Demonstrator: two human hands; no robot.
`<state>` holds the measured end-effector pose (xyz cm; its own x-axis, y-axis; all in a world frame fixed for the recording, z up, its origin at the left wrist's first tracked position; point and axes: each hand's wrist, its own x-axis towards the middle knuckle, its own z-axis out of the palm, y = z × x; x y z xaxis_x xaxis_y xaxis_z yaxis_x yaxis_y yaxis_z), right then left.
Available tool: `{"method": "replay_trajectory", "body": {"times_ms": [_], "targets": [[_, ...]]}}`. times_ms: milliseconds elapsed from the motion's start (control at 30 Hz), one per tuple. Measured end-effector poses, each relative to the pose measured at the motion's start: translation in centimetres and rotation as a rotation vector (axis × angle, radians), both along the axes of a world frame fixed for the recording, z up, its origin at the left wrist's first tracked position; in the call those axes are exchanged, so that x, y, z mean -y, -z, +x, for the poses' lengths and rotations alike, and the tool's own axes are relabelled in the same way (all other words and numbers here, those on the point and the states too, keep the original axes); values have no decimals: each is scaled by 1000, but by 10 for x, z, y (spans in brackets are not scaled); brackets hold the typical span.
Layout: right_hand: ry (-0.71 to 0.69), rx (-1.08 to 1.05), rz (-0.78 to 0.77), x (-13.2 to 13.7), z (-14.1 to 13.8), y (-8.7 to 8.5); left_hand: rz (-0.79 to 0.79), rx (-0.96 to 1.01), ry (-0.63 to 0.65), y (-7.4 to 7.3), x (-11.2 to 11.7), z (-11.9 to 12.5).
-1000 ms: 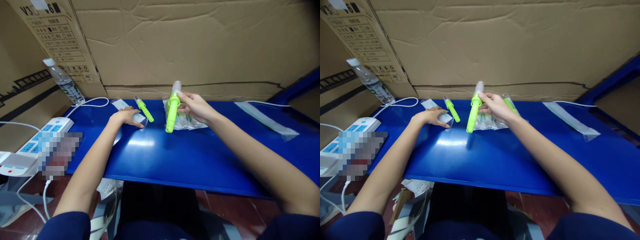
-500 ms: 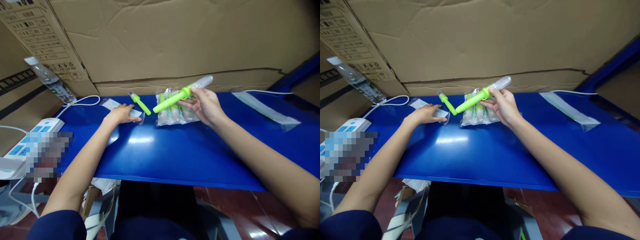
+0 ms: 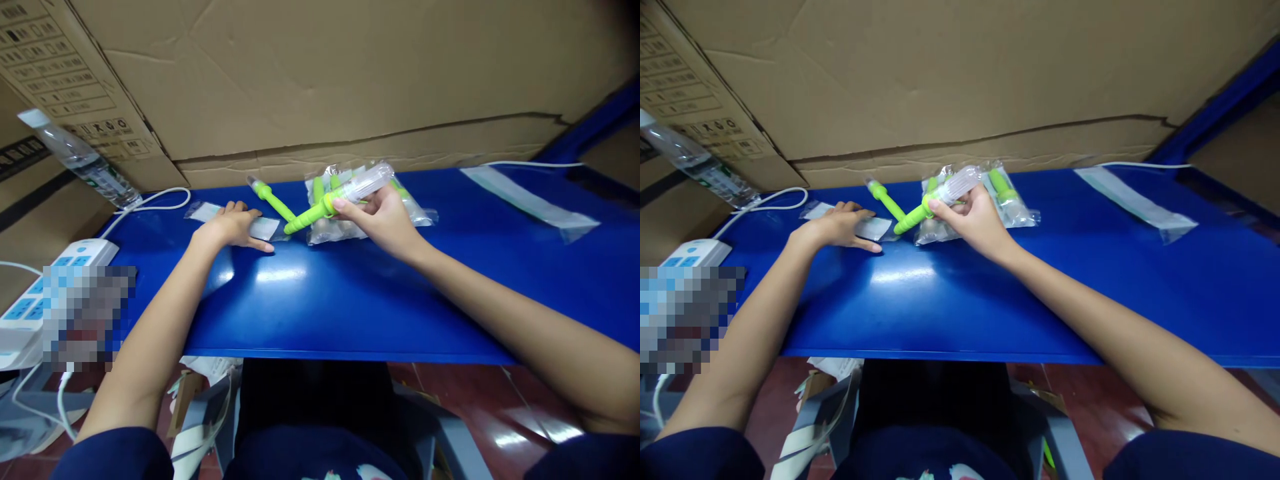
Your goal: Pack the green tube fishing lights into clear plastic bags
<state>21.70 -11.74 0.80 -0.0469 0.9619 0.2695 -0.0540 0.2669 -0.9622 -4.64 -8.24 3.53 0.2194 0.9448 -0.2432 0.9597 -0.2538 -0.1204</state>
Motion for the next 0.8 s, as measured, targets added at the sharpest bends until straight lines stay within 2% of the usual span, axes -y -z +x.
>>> {"method": "replay_trajectory", "body": {"times_ms": [167,367,567,800], "targets": [[-11,23,-41,0,1,-3,-50,179,158,1,-10,-16],[3,59,-3,-3,3,-2,21,269,264,1,-14,-13],[-10,34,6,-6,5,-5,31,388,256,-2,-13,-11],[-17,-67,-47,-5,6,-10,82,597,324,-3,-9,-5]]}}
